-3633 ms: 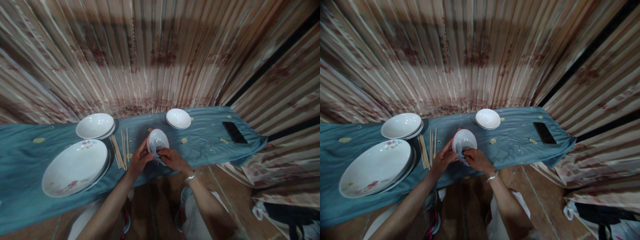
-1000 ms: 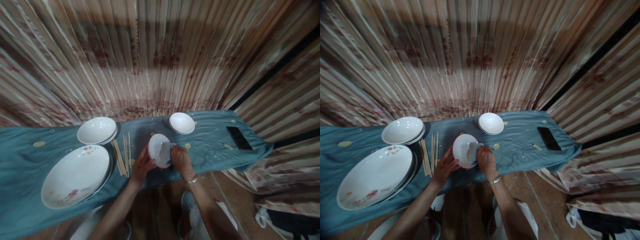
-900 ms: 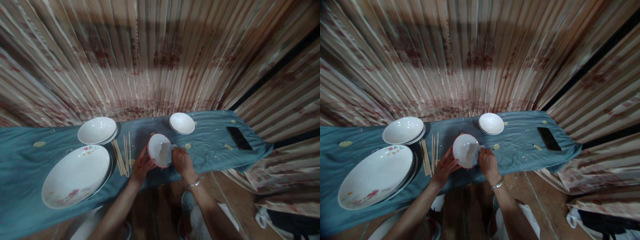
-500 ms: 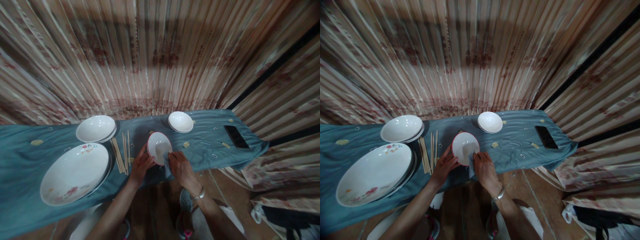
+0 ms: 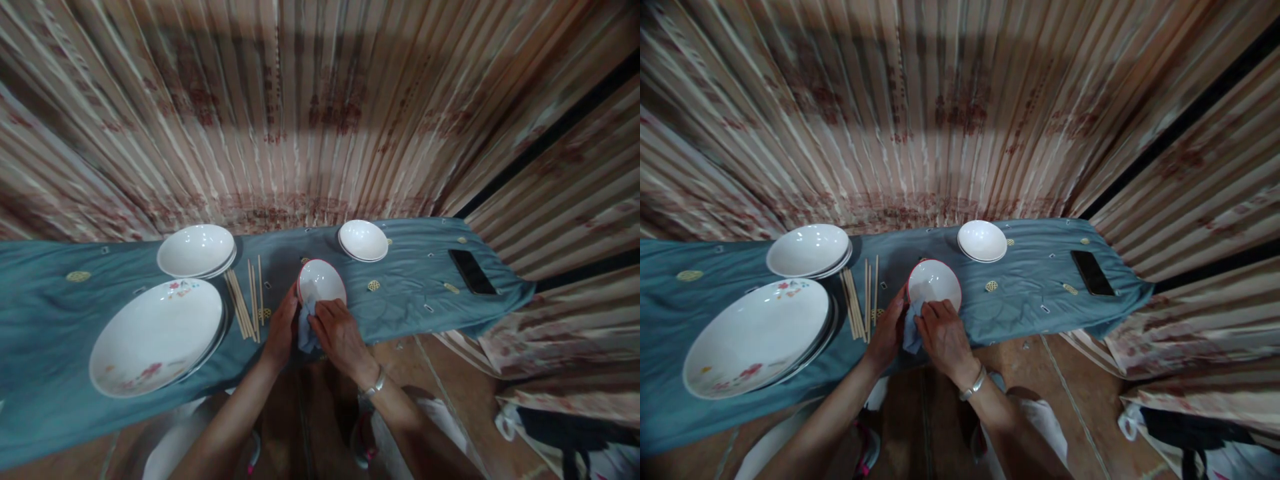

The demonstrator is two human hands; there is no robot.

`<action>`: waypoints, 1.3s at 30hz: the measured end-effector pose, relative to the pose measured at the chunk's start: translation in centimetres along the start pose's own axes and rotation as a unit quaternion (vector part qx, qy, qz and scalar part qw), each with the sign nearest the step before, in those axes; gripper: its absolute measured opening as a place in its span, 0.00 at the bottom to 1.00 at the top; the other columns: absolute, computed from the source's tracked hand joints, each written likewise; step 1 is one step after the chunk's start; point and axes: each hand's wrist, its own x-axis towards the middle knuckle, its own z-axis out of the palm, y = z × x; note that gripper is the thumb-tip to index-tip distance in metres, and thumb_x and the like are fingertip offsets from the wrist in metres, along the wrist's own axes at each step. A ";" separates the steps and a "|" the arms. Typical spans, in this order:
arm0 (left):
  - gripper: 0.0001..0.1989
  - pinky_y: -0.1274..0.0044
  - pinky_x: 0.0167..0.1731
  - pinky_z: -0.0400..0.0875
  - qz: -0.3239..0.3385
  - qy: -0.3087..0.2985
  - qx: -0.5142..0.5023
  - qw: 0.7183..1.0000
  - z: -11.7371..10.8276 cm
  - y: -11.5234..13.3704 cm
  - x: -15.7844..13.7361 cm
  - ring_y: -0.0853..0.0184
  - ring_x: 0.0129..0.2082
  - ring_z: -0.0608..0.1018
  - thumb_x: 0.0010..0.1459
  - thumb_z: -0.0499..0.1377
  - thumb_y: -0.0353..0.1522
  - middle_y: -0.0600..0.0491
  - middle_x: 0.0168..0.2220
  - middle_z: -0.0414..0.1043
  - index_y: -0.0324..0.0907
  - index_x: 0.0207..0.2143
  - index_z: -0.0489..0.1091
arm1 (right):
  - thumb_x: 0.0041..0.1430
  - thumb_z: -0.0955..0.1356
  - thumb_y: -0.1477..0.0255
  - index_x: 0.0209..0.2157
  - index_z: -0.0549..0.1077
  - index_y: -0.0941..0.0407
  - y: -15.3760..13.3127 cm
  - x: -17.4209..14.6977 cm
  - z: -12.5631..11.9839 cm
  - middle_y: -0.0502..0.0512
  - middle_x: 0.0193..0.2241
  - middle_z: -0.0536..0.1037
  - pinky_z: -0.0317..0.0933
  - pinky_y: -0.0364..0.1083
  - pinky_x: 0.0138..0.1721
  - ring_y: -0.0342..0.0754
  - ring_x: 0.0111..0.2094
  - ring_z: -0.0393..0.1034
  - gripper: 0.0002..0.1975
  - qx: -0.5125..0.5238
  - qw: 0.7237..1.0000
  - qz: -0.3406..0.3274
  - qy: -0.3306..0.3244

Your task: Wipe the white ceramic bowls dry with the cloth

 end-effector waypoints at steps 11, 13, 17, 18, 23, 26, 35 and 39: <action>0.37 0.67 0.44 0.76 -0.049 -0.025 -0.009 0.998 0.5 0.5 -0.7 0.53 0.59 0.69 0.57 0.52 0.54 0.43 0.59 0.68 0.42 0.62 0.62 | 0.66 0.57 0.78 0.38 0.70 0.57 1.2 1.6 2.2 0.58 0.33 0.76 0.65 0.47 0.39 0.50 0.37 0.71 0.12 0.081 0.994 0.043 0.059; 0.37 0.69 0.41 0.77 -0.051 -0.017 0.007 0.999 0.5 0.5 -0.8 0.52 0.61 0.67 0.56 0.55 0.53 0.43 0.61 0.65 0.42 0.62 0.62 | 0.63 0.59 0.79 0.42 0.71 0.59 1.7 1.8 2.7 0.61 0.36 0.77 0.65 0.49 0.41 0.52 0.39 0.71 0.11 0.072 0.994 0.041 0.068; 0.36 0.70 0.42 0.77 -0.055 -0.016 0.012 0.998 0.7 0.6 -0.9 0.53 0.58 0.71 0.51 0.65 0.46 0.46 0.60 0.67 0.44 0.60 0.64 | 0.63 0.61 0.77 0.43 0.71 0.59 2.2 2.8 2.9 0.62 0.37 0.77 0.65 0.49 0.42 0.53 0.39 0.71 0.10 0.018 0.997 0.064 0.045; 0.36 0.70 0.43 0.77 -0.054 -0.022 0.006 0.998 0.7 0.6 -0.9 0.53 0.57 0.72 0.49 0.66 0.44 0.47 0.59 0.69 0.45 0.60 0.64 | 0.64 0.60 0.76 0.43 0.71 0.60 2.2 3.1 2.8 0.62 0.37 0.77 0.64 0.49 0.42 0.53 0.39 0.71 0.10 0.002 0.997 0.074 0.032; 0.39 0.67 0.47 0.75 -0.048 -0.042 -0.012 0.998 0.6 0.3 -0.7 0.54 0.57 0.72 0.46 0.68 0.38 0.48 0.56 0.72 0.46 0.61 0.63 | 0.66 0.60 0.75 0.42 0.70 0.59 2.5 4.6 2.7 0.63 0.36 0.78 0.63 0.47 0.39 0.53 0.39 0.71 0.08 -0.098 0.990 0.095 -0.036; 0.39 0.66 0.47 0.75 -0.054 -0.036 -0.019 0.998 0.5 0.3 -0.6 0.53 0.56 0.73 0.46 0.68 0.38 0.47 0.56 0.72 0.46 0.61 0.63 | 0.66 0.61 0.75 0.40 0.69 0.58 2.9 4.6 2.6 0.61 0.35 0.78 0.63 0.46 0.38 0.52 0.38 0.72 0.06 -0.139 0.982 0.105 -0.073; 0.39 0.66 0.45 0.76 -0.056 -0.040 -0.017 0.997 0.4 0.4 -0.5 0.53 0.53 0.75 0.47 0.68 0.38 0.46 0.52 0.75 0.44 0.61 0.62 | 0.62 0.63 0.82 0.39 0.72 0.58 4.0 2.0 1.8 0.59 0.37 0.79 0.65 0.45 0.43 0.49 0.40 0.74 0.08 -0.098 0.985 0.078 -0.119; 0.39 0.67 0.46 0.75 -0.062 -0.033 -0.009 0.998 0.3 0.3 -0.4 0.53 0.53 0.75 0.46 0.68 0.38 0.46 0.51 0.75 0.44 0.61 0.63 | 0.59 0.66 0.80 0.44 0.72 0.59 4.1 0.9 1.9 0.60 0.41 0.79 0.66 0.48 0.46 0.52 0.44 0.75 0.11 -0.019 0.991 0.087 -0.103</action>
